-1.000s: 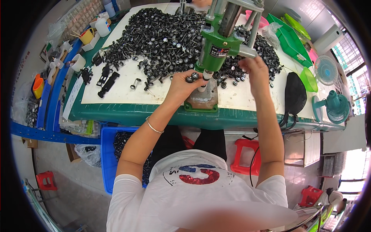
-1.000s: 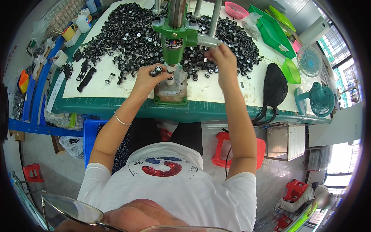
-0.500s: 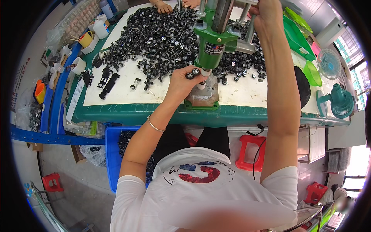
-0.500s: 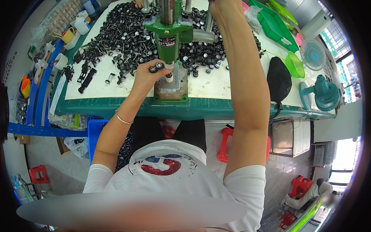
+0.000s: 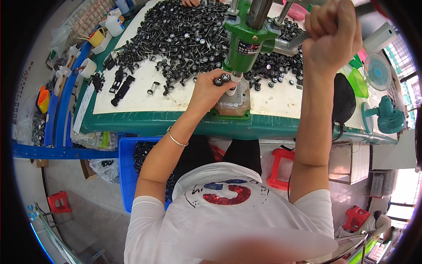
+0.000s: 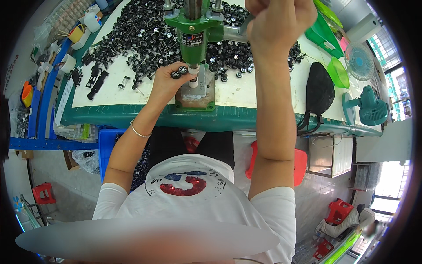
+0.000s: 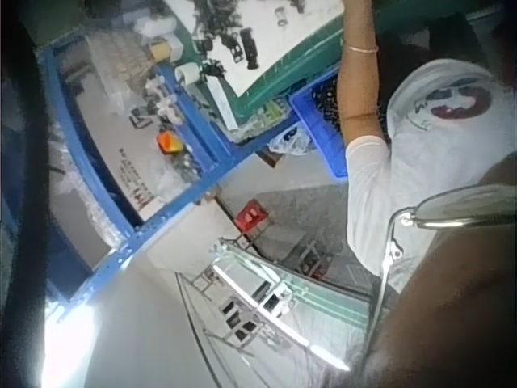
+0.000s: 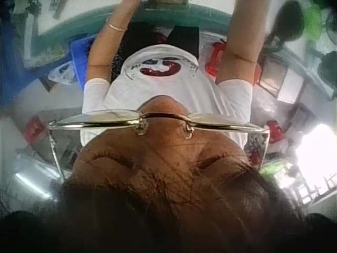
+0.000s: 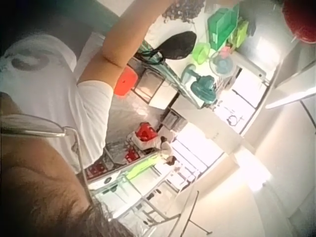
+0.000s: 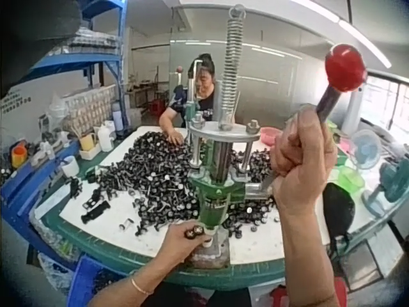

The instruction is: The person assembles small toy wheels or industrial casters by hand, using a small manual press to join metal axles and plastic hubs into finished assemblies.

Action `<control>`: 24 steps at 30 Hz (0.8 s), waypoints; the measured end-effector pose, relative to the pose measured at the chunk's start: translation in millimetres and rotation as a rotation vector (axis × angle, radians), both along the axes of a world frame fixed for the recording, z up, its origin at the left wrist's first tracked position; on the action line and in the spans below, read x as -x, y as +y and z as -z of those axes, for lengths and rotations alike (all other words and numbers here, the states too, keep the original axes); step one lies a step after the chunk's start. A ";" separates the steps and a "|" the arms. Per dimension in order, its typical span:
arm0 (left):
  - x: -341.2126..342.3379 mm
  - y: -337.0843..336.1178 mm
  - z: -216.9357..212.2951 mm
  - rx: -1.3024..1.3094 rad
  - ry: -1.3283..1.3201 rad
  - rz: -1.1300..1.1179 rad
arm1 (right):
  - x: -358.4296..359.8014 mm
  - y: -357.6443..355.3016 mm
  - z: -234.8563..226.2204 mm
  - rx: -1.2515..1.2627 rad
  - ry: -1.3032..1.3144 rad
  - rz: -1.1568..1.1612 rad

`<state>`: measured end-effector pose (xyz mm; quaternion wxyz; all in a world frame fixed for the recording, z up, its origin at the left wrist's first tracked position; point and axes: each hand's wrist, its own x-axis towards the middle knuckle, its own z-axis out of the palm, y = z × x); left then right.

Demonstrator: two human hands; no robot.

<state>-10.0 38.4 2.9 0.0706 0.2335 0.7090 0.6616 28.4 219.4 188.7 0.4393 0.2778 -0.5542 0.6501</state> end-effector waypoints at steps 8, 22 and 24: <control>-5.6 1.3 3.4 -0.086 -0.149 -0.045 | -1.3 -13.1 19.3 0.101 0.283 -0.012; -2.6 4.8 11.8 -0.341 -0.266 0.037 | 56.6 22.4 -18.3 0.120 -0.398 0.233; 1.6 -3.3 4.6 -0.387 -0.342 -0.001 | 65.2 20.2 -17.4 0.211 -0.595 0.022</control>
